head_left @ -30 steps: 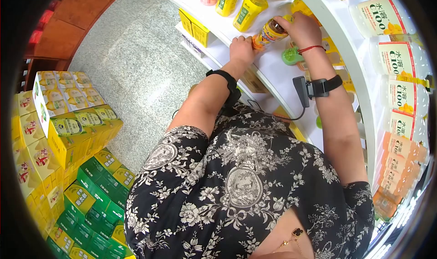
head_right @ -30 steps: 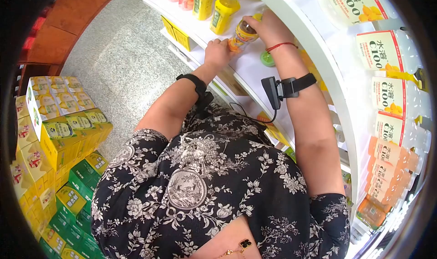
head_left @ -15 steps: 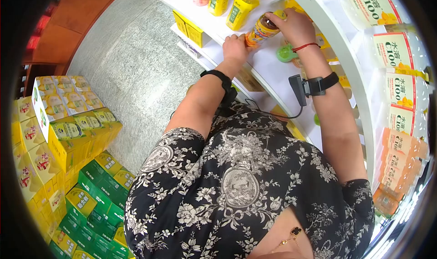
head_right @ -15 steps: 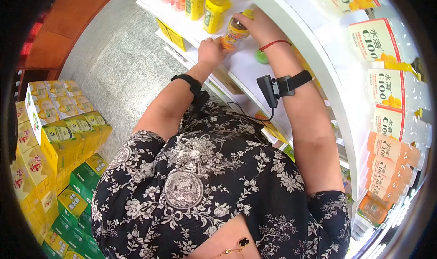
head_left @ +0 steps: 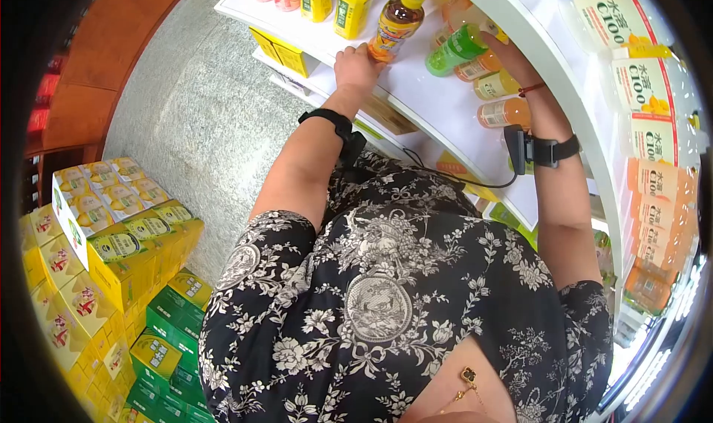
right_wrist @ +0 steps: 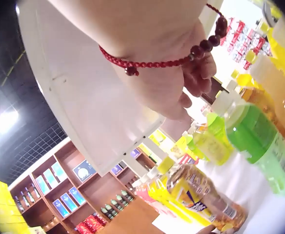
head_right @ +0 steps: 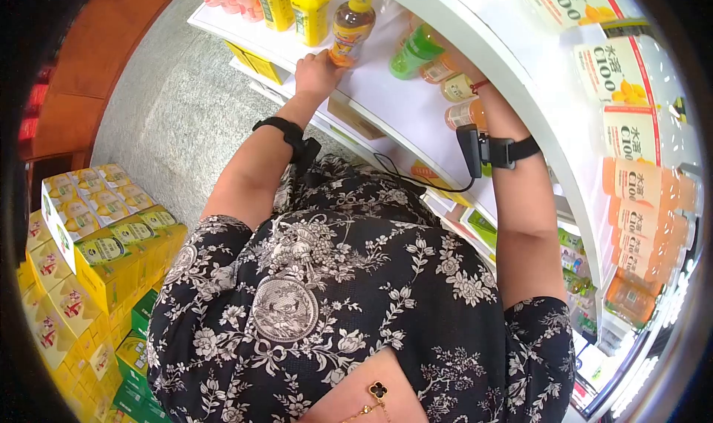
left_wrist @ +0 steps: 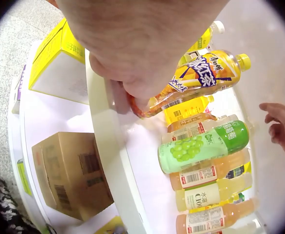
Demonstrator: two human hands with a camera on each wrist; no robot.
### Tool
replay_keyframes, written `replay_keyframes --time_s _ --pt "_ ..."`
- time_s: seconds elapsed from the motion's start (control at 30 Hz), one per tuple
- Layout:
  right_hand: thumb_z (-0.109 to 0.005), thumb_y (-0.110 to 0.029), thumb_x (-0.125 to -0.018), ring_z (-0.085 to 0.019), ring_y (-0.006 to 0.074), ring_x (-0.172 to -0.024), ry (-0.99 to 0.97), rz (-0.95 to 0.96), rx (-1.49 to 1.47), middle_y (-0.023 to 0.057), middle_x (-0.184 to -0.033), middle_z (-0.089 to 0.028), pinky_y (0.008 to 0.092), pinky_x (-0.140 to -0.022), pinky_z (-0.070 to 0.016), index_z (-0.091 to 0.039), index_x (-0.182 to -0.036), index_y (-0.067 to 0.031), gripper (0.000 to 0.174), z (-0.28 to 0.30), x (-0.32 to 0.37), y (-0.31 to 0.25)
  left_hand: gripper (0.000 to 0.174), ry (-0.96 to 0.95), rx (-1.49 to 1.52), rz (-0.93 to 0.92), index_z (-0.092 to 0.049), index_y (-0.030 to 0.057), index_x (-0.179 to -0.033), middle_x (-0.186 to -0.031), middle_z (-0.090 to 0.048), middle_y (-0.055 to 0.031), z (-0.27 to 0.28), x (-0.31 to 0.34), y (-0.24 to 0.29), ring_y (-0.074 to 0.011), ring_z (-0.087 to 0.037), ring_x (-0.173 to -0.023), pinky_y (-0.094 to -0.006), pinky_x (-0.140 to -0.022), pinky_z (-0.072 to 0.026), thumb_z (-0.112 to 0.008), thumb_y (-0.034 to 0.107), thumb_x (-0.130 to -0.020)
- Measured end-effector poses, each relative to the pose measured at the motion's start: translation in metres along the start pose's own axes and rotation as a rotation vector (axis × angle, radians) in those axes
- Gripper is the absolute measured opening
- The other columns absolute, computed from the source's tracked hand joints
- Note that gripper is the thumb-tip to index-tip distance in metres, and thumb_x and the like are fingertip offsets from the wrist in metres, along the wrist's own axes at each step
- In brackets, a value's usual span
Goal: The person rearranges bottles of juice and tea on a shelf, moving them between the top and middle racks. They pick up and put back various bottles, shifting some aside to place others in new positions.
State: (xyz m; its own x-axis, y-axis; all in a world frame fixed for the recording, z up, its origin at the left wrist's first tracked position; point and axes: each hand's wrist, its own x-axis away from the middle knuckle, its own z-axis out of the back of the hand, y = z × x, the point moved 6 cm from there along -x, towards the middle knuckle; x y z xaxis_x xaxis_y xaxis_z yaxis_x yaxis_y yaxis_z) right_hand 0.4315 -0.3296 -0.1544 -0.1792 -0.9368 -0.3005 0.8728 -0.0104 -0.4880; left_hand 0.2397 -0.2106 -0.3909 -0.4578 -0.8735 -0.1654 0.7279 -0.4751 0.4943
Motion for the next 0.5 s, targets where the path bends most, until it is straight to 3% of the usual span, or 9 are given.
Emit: replay_keyframes --time_s 0.13,0.23,0.4,0.5 --pt "-0.071 -0.034 -0.081 -0.063 0.0274 -0.095 0.007 -0.045 0.119 0.0145 -0.105 -0.066 0.0349 -0.085 -0.0496 -0.061 -0.116 -0.002 0.048 -0.011 0.001 0.015 0.034 0.02 -0.019 -0.017 -0.062 0.0076 -0.095 -0.085 -0.065 -0.012 -0.006 -0.006 -0.005 -0.0294 -0.058 -0.09 -0.0427 -0.078 -0.0427 -0.067 0.036 -0.076" --pt "-0.069 -0.038 -0.081 -0.064 0.0271 -0.095 -0.1 -0.176 0.266 0.0159 -0.105 -0.066 0.0346 -0.085 -0.0496 -0.061 -0.115 -0.0006 0.051 -0.021 0.001 0.031 0.039 -0.071 -0.035 -0.08 -0.062 0.0066 -0.103 -0.09 -0.066 -0.0132 0.003 0.002 0.0 -0.0311 -0.058 -0.092 -0.0434 -0.081 -0.0421 -0.065 0.036 -0.077" --pt "-0.067 -0.04 -0.082 -0.064 0.0268 -0.094 -0.044 -0.148 0.156 0.0164 -0.103 -0.066 0.0347 -0.085 -0.0496 -0.062 -0.111 -0.0005 0.05 -0.038 -0.004 0.044 0.054 -0.161 -0.036 -0.099 -0.059 0.0047 -0.12 -0.1 -0.066 -0.0138 -0.002 -0.008 -0.01 -0.0317 -0.058 -0.098 -0.0438 -0.086 -0.0414 -0.063 0.039 -0.078" --pt "-0.068 -0.04 -0.081 -0.065 0.0271 -0.091 -0.035 -0.135 0.177 0.0159 -0.101 -0.067 0.0349 -0.083 -0.0501 -0.063 -0.111 -0.0011 0.049 -0.041 -0.004 0.034 0.055 -0.165 -0.017 -0.117 -0.058 0.0036 -0.12 -0.102 -0.066 -0.0138 -0.001 -0.004 -0.011 -0.0306 -0.057 -0.101 -0.0427 -0.089 -0.0404 -0.063 0.04 -0.079"
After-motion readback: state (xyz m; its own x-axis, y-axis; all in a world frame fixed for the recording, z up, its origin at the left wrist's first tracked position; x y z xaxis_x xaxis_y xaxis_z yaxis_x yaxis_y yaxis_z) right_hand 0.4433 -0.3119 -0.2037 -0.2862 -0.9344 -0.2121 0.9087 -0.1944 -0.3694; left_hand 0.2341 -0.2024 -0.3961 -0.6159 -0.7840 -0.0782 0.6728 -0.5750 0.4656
